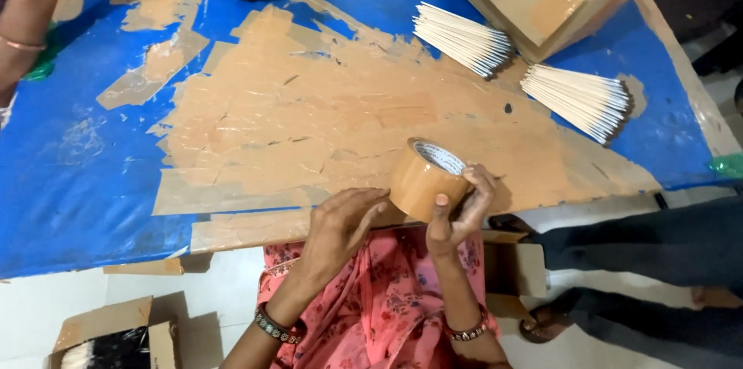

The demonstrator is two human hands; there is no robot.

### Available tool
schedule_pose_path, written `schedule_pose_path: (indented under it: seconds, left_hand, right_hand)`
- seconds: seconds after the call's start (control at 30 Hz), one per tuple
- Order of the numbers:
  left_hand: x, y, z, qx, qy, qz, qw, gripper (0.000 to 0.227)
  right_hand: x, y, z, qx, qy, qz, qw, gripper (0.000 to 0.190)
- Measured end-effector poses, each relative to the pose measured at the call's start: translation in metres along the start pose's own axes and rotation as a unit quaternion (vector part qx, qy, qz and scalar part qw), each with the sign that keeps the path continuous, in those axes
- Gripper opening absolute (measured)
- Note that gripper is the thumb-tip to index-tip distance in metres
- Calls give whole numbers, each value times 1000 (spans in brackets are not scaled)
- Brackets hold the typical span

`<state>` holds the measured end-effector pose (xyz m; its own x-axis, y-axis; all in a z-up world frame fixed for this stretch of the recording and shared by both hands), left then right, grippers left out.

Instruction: Bundling and taping groups of thin wooden sticks at a shared workstation.

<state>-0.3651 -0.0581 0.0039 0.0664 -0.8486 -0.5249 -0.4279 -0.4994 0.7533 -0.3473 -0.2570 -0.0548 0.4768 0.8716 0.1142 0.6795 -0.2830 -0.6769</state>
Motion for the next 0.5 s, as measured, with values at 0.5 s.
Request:
schedule_pose_path:
  seconds: [0.5]
  left_hand:
    - [1, -15, -5, 65, 9, -21, 998, 21]
  right_hand:
    - [0, -19, -41, -71, -167, 140, 973, 39]
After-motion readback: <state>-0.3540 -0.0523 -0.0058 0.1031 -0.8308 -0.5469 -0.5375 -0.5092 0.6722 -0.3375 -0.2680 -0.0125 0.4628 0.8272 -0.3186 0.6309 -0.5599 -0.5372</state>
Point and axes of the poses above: each hand's wrist, its own z-axis away from the middle knuckle, its own x-axis out of the palm, y = z × x, the point moved 5 cm from there along -z, towards the middle knuckle
